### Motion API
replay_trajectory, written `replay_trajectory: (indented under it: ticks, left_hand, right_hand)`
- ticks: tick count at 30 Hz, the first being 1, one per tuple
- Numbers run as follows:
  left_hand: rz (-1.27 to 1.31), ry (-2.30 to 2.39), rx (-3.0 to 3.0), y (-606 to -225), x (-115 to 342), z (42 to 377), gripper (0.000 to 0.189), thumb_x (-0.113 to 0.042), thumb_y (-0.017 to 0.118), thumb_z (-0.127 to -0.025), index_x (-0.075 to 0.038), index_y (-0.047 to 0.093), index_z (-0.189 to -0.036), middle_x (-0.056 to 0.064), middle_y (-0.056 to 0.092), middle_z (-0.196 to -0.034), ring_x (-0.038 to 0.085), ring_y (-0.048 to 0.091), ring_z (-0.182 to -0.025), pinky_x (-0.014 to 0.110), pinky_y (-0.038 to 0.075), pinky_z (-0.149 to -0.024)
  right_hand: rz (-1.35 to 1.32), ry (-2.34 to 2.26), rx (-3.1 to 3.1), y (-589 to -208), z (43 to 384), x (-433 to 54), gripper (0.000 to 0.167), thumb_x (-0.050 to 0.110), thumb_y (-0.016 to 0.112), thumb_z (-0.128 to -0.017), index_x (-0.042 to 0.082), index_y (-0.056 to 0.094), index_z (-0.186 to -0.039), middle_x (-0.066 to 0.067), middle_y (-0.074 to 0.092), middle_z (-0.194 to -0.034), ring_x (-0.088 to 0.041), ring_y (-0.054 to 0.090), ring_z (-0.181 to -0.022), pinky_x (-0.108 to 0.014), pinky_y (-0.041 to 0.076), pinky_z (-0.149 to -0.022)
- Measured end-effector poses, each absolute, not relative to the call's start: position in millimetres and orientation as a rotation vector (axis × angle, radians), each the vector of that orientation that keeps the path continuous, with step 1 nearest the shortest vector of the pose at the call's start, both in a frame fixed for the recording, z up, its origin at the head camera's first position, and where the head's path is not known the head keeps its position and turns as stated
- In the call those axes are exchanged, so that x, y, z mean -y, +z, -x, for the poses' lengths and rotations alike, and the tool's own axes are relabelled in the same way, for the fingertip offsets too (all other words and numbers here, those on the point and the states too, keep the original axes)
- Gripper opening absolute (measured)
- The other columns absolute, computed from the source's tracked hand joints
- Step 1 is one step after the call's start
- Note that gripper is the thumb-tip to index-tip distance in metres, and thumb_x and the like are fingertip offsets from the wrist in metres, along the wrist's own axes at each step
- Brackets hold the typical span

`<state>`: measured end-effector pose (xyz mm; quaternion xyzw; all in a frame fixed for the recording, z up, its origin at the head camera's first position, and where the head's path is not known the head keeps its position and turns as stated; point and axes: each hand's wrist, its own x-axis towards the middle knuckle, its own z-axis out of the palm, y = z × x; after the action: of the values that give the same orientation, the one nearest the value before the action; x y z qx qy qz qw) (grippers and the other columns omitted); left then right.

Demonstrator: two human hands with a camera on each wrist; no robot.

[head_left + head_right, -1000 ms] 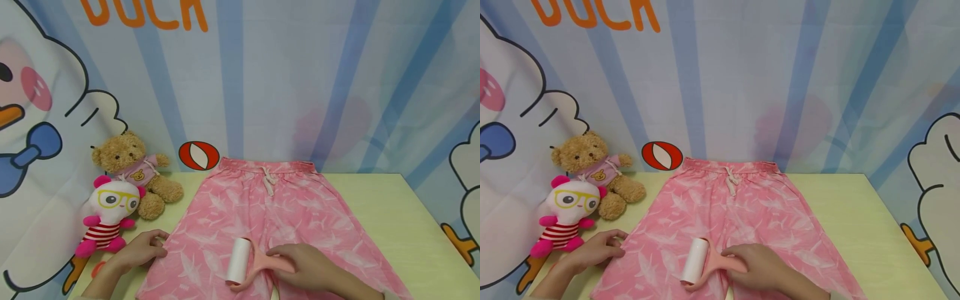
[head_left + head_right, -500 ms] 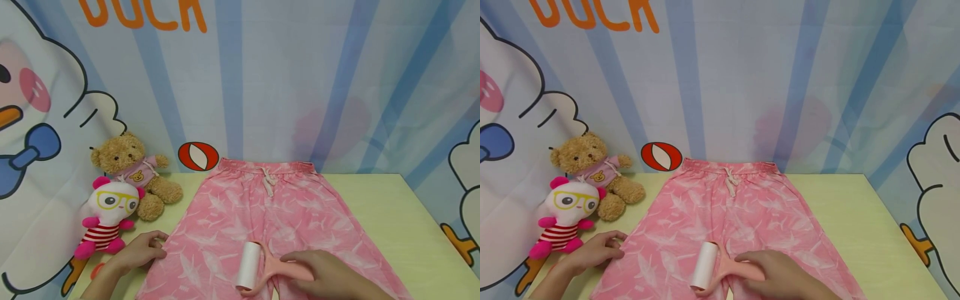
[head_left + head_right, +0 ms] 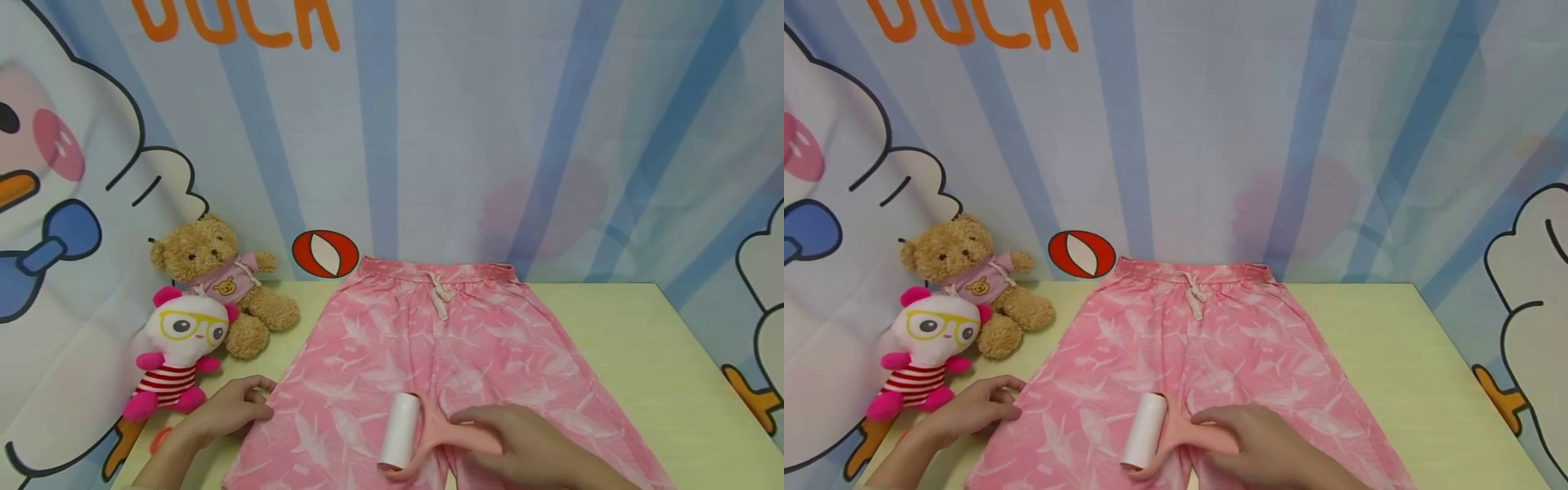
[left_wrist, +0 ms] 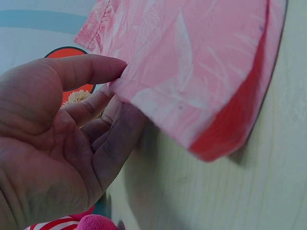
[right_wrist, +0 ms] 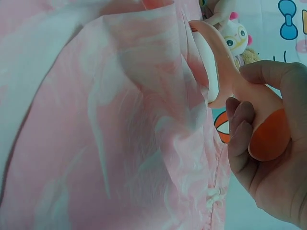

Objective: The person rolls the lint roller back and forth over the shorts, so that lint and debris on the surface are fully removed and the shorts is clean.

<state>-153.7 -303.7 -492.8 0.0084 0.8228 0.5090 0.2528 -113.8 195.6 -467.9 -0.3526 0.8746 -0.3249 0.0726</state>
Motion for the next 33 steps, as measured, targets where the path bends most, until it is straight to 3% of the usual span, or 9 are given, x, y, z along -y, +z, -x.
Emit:
replay_trajectory:
  ticks: [10, 17, 24, 33]
  left_hand:
    - [-0.026, 1.401, -2.23, -495, 304, 155, 0.044, -0.007, 0.07, -0.092, 0.007, 0.056, -0.132, 0.008, 0.062, -0.089, 0.019, 0.064, -0.075, 0.033, 0.054, -0.063]
    - [-0.021, 1.392, -2.238, -496, 305, 154, 0.044, -0.008, 0.07, -0.093, 0.006, 0.056, -0.132, 0.008, 0.062, -0.09, 0.019, 0.064, -0.076, 0.033, 0.054, -0.064]
    - [-0.038, 1.399, -2.247, -497, 305, 154, 0.044, -0.007, 0.071, -0.092, 0.007, 0.056, -0.131, 0.008, 0.062, -0.089, 0.019, 0.063, -0.076, 0.033, 0.054, -0.064]
    - [-0.061, 1.41, -2.244, -498, 305, 153, 0.043, -0.006, 0.07, -0.092, 0.007, 0.056, -0.13, 0.008, 0.062, -0.088, 0.019, 0.063, -0.074, 0.032, 0.053, -0.063]
  right_hand:
    - [1.001, -1.073, -2.573, -474, 121, -162, 0.035, 0.039, 0.075, -0.095, 0.037, 0.069, -0.129, 0.023, 0.069, -0.112, 0.001, 0.061, -0.088, -0.029, 0.053, -0.079]
    - [0.963, -1.087, -2.527, -477, 129, -134, 0.035, 0.033, 0.074, -0.092, 0.037, 0.07, -0.126, 0.023, 0.068, -0.095, -0.001, 0.056, -0.071, -0.026, 0.05, -0.069]
    - [1.01, -1.066, -2.571, -479, 136, -111, 0.035, 0.033, 0.075, -0.092, 0.034, 0.07, -0.127, 0.02, 0.07, -0.109, -0.001, 0.061, -0.085, -0.029, 0.052, -0.077]
    - [1.04, -1.055, -2.565, -480, 146, -83, 0.037, 0.029, 0.075, -0.089, 0.032, 0.07, -0.126, 0.02, 0.069, -0.106, 0.0, 0.06, -0.083, -0.029, 0.052, -0.079]
